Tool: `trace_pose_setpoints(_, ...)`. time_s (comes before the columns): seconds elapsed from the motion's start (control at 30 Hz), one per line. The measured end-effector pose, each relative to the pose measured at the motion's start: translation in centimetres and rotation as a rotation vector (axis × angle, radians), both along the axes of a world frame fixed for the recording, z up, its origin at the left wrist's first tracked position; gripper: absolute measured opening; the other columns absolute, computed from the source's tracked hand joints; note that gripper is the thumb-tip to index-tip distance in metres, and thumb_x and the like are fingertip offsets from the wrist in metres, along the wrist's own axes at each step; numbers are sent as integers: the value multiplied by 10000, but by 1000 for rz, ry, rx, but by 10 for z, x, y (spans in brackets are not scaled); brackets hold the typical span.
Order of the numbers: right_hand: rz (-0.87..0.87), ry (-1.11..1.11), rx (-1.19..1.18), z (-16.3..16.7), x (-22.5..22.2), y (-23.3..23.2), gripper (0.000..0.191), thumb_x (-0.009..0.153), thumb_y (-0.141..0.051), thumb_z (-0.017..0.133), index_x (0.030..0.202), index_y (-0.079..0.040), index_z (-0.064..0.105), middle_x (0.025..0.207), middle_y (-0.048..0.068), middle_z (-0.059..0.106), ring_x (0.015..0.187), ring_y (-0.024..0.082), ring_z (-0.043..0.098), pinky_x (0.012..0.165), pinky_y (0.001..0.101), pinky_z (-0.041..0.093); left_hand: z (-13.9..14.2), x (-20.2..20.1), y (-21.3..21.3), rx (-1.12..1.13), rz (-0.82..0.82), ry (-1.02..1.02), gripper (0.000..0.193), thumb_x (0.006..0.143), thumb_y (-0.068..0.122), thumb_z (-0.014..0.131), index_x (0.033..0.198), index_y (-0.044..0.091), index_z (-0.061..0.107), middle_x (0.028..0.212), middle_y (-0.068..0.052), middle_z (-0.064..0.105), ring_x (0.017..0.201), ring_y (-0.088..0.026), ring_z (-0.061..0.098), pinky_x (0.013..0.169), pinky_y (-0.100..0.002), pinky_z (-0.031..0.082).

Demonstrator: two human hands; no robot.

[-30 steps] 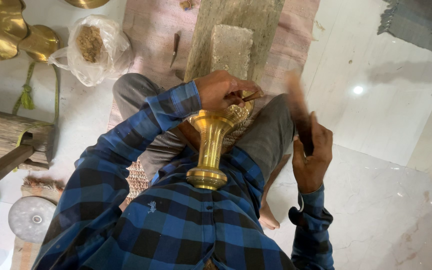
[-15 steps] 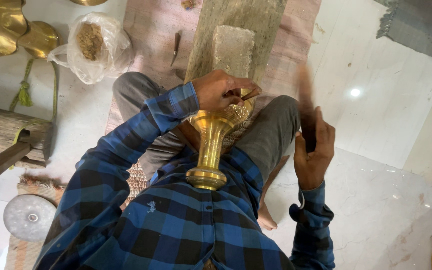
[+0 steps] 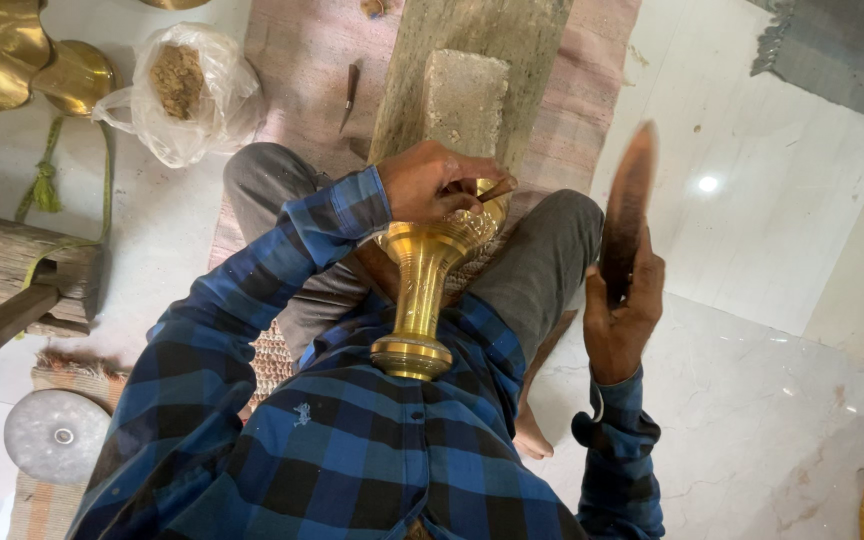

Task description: The person sits on the floor holding a brass vase between their legs and decorates its flared rim by hammering a small punch against the metal with a wooden mallet, working around the rim section by section.

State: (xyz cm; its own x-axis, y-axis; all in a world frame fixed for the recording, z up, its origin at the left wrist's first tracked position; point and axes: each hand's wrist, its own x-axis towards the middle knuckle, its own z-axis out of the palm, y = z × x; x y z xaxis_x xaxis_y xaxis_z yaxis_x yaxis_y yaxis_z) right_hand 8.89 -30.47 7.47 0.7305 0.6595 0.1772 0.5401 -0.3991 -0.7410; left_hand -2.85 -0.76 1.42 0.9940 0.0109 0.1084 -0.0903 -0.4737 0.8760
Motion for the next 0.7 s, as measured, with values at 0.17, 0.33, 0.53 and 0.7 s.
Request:
trace_pose_setpoints(0.17,45,-284,-101,-5,-11,0,656,942,68,657,1558,-120,527,1246,150,580,1144,283,599,979,415,525,1,1,0,89,-38,-17,542,893,71,761,1411,107,604,1275,-171,714,1008,-298,765,904,-402,622)
trace_pose_setpoints(0.33,11,-212,-98,-17,-16,-7,644,936,66,650,1527,-149,510,1252,193,580,1152,343,602,998,435,506,2,4,1,84,-35,0,562,873,71,765,1409,105,601,1331,-181,670,1006,-297,764,913,-414,610)
trace_pose_setpoints(0.53,16,-125,-263,-42,-35,-22,729,871,75,617,1557,-152,519,1176,205,587,1074,353,610,961,430,509,1,14,-5,116,-134,-115,531,894,124,789,1397,145,619,1248,-150,732,1025,-292,764,924,-409,608)
trace_pose_setpoints(0.7,-31,47,-176,-67,-74,-24,740,830,65,638,1529,-151,522,1161,189,588,1089,357,606,971,428,504,4,28,-7,226,-309,129,579,879,124,762,1424,245,607,1004,-93,790,842,-248,780,776,-395,623)
